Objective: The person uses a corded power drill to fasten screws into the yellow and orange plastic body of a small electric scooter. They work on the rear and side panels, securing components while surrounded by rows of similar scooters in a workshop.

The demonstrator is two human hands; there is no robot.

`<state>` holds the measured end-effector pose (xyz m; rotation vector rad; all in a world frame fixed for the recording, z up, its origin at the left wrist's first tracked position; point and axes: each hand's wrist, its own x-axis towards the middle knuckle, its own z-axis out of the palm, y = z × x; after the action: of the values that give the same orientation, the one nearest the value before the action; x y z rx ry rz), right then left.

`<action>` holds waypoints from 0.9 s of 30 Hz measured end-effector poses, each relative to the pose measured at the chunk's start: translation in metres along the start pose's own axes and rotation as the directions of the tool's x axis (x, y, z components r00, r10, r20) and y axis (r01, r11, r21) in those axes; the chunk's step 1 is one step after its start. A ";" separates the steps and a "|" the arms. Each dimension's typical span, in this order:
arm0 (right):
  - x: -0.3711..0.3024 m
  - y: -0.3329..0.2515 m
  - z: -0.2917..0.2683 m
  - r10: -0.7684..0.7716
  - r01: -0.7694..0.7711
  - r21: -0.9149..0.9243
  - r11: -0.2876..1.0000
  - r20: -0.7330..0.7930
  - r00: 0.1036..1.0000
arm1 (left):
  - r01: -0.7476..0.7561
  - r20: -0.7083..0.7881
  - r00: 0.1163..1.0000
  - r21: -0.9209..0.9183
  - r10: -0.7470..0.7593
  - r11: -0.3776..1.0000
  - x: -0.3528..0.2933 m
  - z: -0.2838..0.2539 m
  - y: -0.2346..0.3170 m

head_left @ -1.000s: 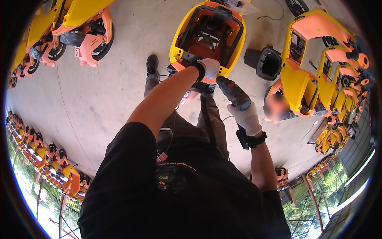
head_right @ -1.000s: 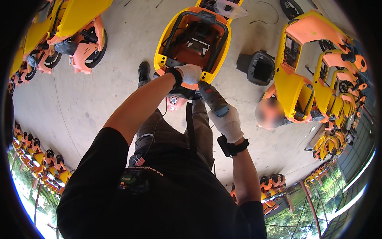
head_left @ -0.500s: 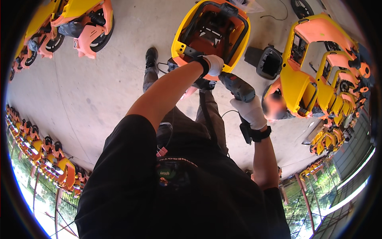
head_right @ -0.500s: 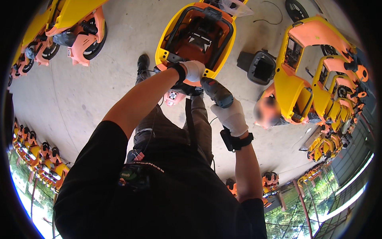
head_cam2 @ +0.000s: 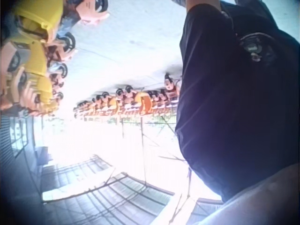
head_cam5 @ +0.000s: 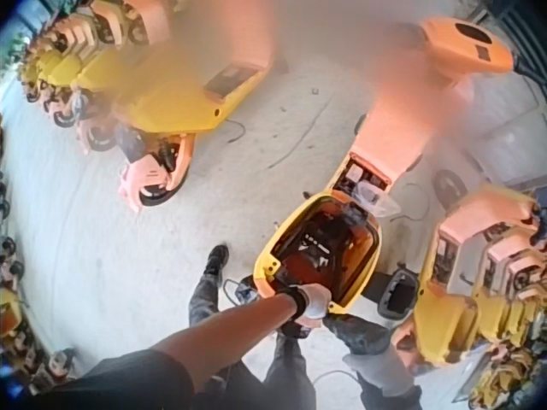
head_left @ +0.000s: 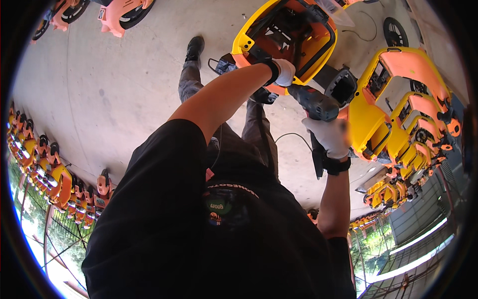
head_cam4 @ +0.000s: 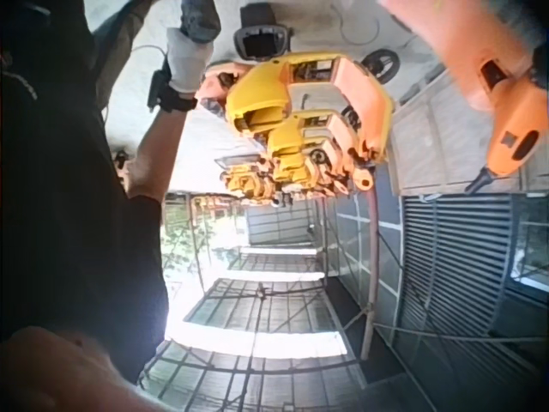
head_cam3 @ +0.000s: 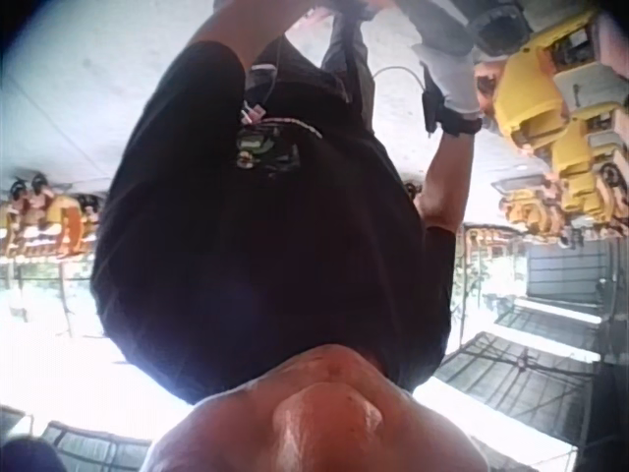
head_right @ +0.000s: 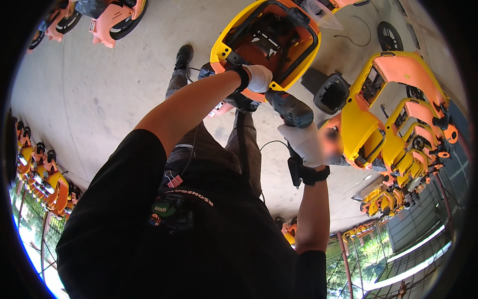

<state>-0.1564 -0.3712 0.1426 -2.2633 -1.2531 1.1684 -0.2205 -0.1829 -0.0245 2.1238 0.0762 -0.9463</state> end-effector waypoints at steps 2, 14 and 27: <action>0.002 -0.001 -0.002 0.022 -0.020 -0.060 0.998 0.032 0.999 | 0.005 0.026 1.000 -0.034 -0.004 0.999 -0.004 -0.003 -0.001; 0.008 -0.015 -0.006 0.269 -0.271 0.015 0.962 0.102 0.958 | -0.025 -0.012 1.000 0.045 0.026 0.999 -0.001 0.003 0.001; 0.007 0.000 0.003 0.255 -0.266 0.168 0.949 0.083 0.963 | -0.101 0.000 0.995 0.015 0.101 0.995 0.019 0.020 -0.009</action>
<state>-0.1568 -0.3662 0.1371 -2.3229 -0.8463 1.3889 -0.2220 -0.1950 -0.0510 2.1203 -0.0381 -0.8890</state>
